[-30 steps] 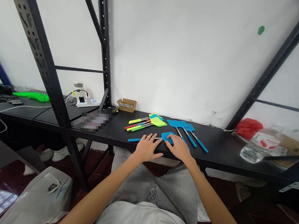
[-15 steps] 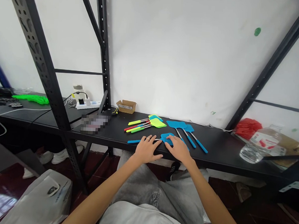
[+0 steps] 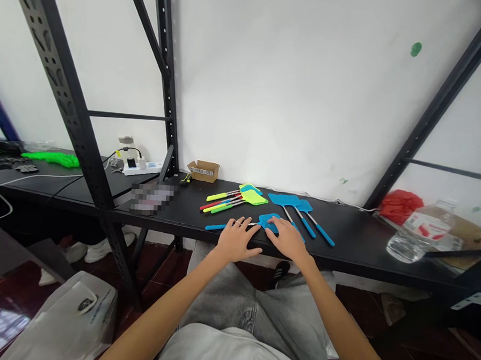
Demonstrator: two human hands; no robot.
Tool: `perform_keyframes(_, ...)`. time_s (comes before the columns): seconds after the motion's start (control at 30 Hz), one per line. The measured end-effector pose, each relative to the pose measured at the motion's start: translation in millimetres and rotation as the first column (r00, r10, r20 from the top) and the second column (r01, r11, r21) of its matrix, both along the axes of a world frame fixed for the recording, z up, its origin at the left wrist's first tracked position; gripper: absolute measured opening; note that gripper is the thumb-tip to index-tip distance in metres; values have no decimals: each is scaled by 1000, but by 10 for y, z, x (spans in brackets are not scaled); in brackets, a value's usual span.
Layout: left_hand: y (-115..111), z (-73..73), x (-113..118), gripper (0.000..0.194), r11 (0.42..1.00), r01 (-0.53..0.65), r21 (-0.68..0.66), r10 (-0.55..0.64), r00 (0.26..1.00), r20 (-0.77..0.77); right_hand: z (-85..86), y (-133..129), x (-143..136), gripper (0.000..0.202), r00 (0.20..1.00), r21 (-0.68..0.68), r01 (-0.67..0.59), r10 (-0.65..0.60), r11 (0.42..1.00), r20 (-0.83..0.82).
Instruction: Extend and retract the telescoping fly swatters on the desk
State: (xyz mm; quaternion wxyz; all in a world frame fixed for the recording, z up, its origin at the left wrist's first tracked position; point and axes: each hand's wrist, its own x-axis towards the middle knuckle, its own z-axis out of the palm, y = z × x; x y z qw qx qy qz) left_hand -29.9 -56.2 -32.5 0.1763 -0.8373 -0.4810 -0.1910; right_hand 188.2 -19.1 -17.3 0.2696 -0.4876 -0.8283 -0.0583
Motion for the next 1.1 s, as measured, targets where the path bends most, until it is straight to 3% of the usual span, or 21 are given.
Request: perform_keyframes(1.1,-9,1,11,72,1000,-12,11,12,1000,-10,41,-31,-12,37,1000,-29,5,-6,1000,-9)
